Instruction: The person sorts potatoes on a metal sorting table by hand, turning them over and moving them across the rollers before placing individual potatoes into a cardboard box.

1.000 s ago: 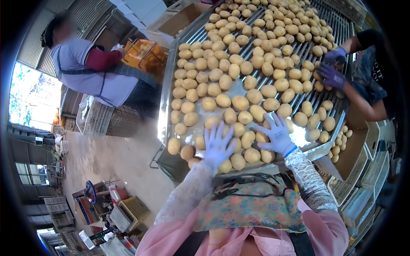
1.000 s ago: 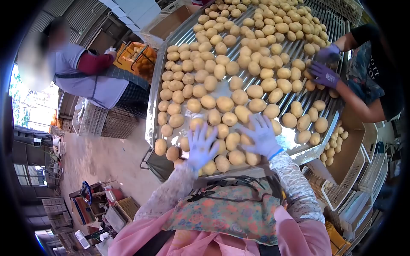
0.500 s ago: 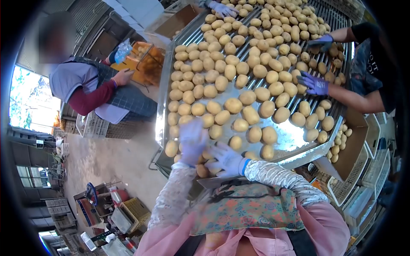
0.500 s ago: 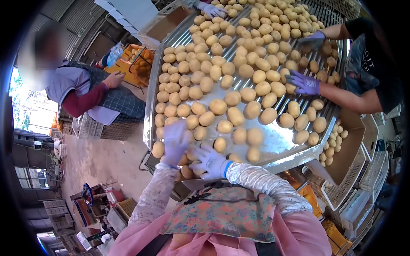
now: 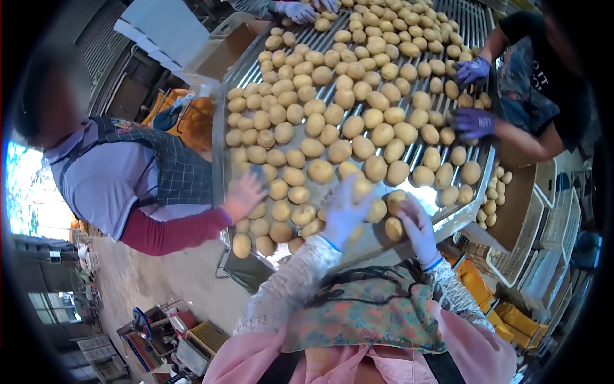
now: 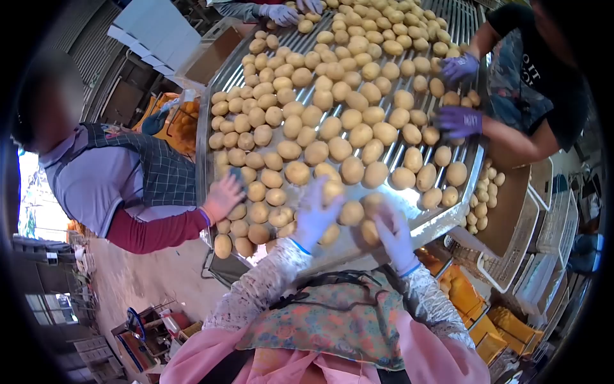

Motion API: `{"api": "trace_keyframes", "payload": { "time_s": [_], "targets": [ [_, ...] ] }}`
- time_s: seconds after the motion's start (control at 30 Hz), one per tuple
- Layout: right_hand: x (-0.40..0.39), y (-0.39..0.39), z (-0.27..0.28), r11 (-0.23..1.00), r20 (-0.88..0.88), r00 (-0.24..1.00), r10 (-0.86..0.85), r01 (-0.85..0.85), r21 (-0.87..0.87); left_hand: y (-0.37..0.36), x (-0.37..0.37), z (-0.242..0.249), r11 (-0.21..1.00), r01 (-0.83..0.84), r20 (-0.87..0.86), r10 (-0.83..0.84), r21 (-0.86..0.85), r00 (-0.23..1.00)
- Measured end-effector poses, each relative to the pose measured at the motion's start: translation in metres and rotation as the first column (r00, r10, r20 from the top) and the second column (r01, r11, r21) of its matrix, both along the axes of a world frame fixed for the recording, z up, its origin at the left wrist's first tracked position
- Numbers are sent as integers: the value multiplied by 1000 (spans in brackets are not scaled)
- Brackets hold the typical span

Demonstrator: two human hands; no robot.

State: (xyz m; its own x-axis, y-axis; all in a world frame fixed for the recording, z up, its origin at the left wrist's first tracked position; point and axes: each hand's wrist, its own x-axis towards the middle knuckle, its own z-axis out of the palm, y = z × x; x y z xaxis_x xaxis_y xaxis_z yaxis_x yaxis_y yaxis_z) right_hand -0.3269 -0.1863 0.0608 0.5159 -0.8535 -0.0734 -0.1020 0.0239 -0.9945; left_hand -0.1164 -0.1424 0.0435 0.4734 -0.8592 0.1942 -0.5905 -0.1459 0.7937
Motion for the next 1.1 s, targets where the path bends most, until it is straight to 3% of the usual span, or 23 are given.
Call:
{"api": "trace_keyframes", "payload": {
  "time_s": [0.03,0.07,0.1,0.17,0.2,0.23,0.33,0.4,0.43,0.47,0.5,0.57,0.6,0.63,0.67,0.7,0.77,0.8,0.87,0.93,1.0,1.03,1.1],
  "targets": [
    [5,8,7,917,319,917,-238,103,386,4,-18,4,968,247,238,-230,-46,944],
    [3,3,-4,873,474,851,-225,-40,486,6,-31,17,876,481,471,-407,-42,782],
    [-5,-3,-10,875,474,851,-226,-37,483,10,-38,31,874,484,472,-408,-45,781],
    [-23,-15,-15,652,411,784,-465,-11,758,21,-45,58,849,527,331,-489,-31,807],
    [-41,-22,-21,802,547,787,-284,-118,585,40,-33,27,865,499,339,-456,-48,823],
    [-53,-23,-4,840,371,852,-369,134,526,62,-9,10,875,478,388,-467,76,795],
    [-135,-62,25,927,271,893,-360,309,214,142,56,3,845,442,478,-534,300,697],
    [-189,-99,31,750,170,742,-649,661,-25,179,88,14,829,365,353,-522,424,776],
    [-216,-120,27,664,2,709,-706,663,-346,180,107,20,804,181,284,-396,567,873],
    [-249,-138,6,471,-358,322,-876,421,-775,176,120,24,717,5,240,-239,697,941],
    [-242,-139,10,473,-354,334,-873,413,-778,174,129,1,720,-4,240,-225,694,944],
    [-202,-129,23,589,-353,643,-680,191,-785,176,148,-64,812,-478,725,101,335,681],
    [-173,-122,18,838,-381,807,-451,236,-493,149,125,-34,783,-514,714,131,351,687],
    [-135,-108,24,877,-449,846,-286,41,-479,116,90,-6,755,-546,703,163,364,693],
    [-101,-105,37,744,-530,835,-146,-261,-615,110,86,-43,859,-463,718,179,220,673],
    [-78,-99,37,583,-667,692,-277,-431,-689,106,84,-79,931,-359,731,195,73,654],
    [-56,-97,9,571,-645,697,-313,-405,-714,100,46,-34,964,-148,585,-10,222,811],
    [-47,-92,6,534,-657,682,-321,-443,-720,110,41,-22,963,-158,588,0,218,809],
    [-27,-78,13,494,-665,668,-334,-477,-727,150,28,-7,923,228,550,-369,309,749],
    [-9,-50,28,461,-743,658,-122,-625,-630,184,32,18,897,264,219,-354,354,909],
    [4,-35,11,427,-696,718,-20,-623,-655,218,55,16,858,151,431,-389,491,814],
    [18,-32,1,425,-661,739,130,-644,-636,232,67,7,880,46,378,-250,473,891],
    [55,-16,-6,361,-628,724,286,-689,-629,241,98,-4,886,-171,639,-165,430,751]
  ]
}}
